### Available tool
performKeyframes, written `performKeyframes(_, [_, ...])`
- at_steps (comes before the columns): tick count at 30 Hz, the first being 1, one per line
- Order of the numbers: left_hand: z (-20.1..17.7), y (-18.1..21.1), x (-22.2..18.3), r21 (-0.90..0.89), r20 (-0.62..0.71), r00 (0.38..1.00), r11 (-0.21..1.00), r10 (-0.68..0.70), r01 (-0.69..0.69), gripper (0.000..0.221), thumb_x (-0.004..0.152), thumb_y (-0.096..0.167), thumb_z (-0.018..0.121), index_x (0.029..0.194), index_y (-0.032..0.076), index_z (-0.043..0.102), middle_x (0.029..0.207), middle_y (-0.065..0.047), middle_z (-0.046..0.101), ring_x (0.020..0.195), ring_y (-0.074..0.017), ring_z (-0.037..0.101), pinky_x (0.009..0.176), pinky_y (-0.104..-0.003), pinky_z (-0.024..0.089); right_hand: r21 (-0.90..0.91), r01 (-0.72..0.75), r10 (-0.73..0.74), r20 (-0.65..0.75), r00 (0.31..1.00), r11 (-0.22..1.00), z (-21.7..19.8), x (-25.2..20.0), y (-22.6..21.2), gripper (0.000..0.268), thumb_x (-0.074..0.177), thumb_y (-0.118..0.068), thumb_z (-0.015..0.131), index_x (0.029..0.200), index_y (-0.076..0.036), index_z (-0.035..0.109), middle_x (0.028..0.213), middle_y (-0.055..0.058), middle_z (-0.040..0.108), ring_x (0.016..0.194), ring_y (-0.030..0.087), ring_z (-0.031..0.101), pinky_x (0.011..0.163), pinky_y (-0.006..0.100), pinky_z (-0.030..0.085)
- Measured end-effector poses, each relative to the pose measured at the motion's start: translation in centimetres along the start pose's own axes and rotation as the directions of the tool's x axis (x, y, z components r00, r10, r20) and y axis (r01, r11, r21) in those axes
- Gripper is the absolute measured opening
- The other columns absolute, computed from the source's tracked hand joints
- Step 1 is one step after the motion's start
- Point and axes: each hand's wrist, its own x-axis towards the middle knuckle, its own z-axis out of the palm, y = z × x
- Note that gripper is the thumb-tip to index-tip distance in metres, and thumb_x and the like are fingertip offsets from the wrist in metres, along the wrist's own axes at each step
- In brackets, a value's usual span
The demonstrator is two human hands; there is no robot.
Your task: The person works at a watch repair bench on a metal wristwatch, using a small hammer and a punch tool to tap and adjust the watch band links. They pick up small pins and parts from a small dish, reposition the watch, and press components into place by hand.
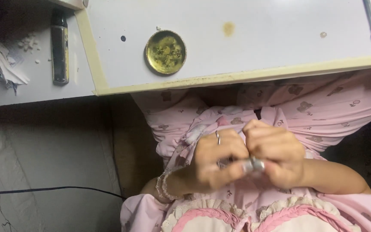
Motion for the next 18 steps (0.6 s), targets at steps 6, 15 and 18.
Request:
performKeyframes(6, [0.8, -0.6, 0.2, -0.557, -0.106, 0.87, 0.753, -0.482, 0.35, 0.026, 0.095, 0.012, 0.063, 0.072, 0.0, 0.063, 0.062, -0.01, 0.06, 0.061, -0.0179, 0.063, 0.057, -0.029, 0.051, 0.319, -0.233, 0.299, -0.178, 0.937, 0.919, 0.2, 0.3, 0.7, 0.046, 0.093, -0.025, 0.056, 0.05, -0.006, 0.058, 0.042, 0.005, 0.05, 0.037, 0.017, 0.044, 0.039, 0.031, 0.041])
performKeyframes(15, [0.7, -1.3, 0.1, -0.784, 0.03, 0.564, 0.332, -0.825, 0.525, 0.022, 0.09, 0.013, 0.068, 0.077, -0.004, 0.067, 0.065, -0.017, 0.065, 0.06, -0.0191, 0.068, 0.053, -0.031, 0.057, 0.592, -0.405, 0.577, -0.128, 0.806, 0.697, -1.0, -1.7, 0.6, 0.038, 0.094, -0.015, 0.054, 0.064, 0.007, 0.064, 0.045, 0.013, 0.058, 0.03, 0.007, 0.046, 0.029, 0.023, 0.044])
performKeyframes(18, [0.7, -1.4, 0.4, -0.778, 0.03, 0.54, 0.319, -0.841, 0.54, 0.022, 0.09, 0.013, 0.069, 0.078, -0.004, 0.067, 0.065, -0.017, 0.066, 0.061, -0.0187, 0.07, 0.053, -0.03, 0.058, 0.594, -0.407, 0.574, -0.115, 0.811, 0.694, -1.2, -1.4, 0.8, 0.039, 0.095, -0.016, 0.055, 0.064, 0.006, 0.065, 0.045, 0.012, 0.057, 0.031, 0.009, 0.048, 0.03, 0.024, 0.044])
